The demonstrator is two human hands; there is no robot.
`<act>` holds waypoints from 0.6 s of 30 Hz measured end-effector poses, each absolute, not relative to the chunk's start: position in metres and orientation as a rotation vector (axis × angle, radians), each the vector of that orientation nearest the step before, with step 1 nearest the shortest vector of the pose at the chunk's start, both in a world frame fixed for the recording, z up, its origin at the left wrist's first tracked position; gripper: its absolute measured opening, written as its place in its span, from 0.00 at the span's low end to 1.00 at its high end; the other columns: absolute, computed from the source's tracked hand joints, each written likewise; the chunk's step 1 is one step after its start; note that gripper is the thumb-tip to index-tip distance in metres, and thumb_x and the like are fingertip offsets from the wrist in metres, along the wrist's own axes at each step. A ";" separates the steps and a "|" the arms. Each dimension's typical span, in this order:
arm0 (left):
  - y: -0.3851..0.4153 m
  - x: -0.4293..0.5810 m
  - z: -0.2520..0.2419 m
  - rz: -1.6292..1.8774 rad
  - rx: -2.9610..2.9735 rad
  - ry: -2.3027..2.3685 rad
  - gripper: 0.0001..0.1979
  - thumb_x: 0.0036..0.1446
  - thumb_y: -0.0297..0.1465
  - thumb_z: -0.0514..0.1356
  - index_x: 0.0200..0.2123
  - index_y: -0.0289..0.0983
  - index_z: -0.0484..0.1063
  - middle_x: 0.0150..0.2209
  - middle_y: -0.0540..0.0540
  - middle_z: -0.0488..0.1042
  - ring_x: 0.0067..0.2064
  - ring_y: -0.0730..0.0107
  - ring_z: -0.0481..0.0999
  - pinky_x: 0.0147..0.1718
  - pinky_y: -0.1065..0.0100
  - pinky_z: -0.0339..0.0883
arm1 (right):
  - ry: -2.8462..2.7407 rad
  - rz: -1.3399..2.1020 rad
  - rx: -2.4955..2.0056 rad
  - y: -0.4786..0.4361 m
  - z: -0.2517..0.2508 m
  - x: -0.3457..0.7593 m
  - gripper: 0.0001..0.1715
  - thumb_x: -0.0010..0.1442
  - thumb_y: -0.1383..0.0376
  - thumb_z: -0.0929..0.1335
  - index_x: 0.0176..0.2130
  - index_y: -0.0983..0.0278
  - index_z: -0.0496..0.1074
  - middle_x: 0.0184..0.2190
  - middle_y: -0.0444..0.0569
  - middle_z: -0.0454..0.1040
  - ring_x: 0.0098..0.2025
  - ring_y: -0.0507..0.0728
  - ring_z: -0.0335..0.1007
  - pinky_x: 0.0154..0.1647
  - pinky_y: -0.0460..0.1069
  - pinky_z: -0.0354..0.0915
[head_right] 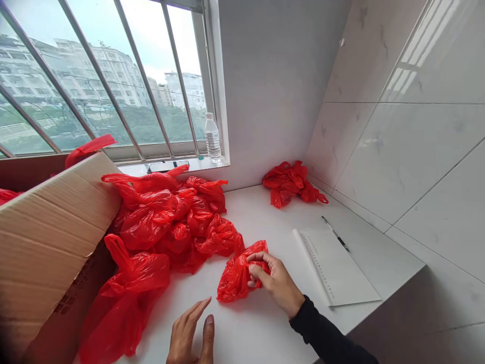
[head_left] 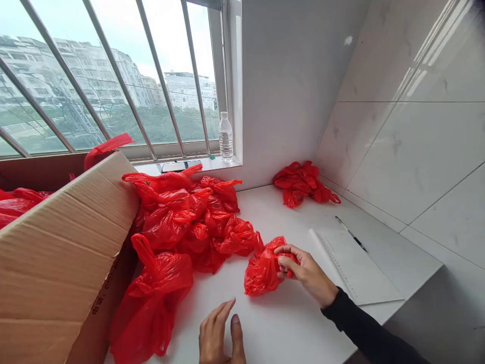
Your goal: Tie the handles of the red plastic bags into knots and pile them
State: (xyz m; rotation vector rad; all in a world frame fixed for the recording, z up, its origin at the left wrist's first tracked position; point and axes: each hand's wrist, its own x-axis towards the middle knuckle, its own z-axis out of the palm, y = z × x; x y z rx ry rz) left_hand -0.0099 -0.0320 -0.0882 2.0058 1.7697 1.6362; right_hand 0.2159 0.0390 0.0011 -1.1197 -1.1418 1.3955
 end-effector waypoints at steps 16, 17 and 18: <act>-0.027 0.010 -0.108 1.402 2.132 1.681 0.28 0.58 0.23 0.54 0.61 0.42 0.70 0.48 0.41 0.75 0.48 0.51 0.71 0.47 0.52 0.66 | -1.242 1.515 -1.009 -0.012 -0.061 0.189 0.28 0.71 0.43 0.62 0.49 0.65 0.68 0.28 0.46 0.73 0.31 0.56 0.70 0.37 0.52 0.67; -0.027 0.009 -0.109 1.397 2.139 1.675 0.27 0.58 0.23 0.54 0.61 0.42 0.71 0.47 0.41 0.75 0.47 0.51 0.71 0.47 0.52 0.67 | -1.237 1.490 -1.025 -0.013 -0.065 0.190 0.27 0.71 0.44 0.62 0.50 0.65 0.66 0.28 0.45 0.73 0.31 0.56 0.70 0.38 0.52 0.67; -0.027 0.008 -0.110 1.394 2.147 1.668 0.26 0.59 0.23 0.54 0.60 0.42 0.71 0.46 0.41 0.75 0.47 0.51 0.71 0.47 0.52 0.67 | -1.235 1.467 -1.039 -0.014 -0.067 0.190 0.27 0.71 0.44 0.62 0.51 0.64 0.65 0.28 0.45 0.73 0.31 0.56 0.70 0.38 0.52 0.66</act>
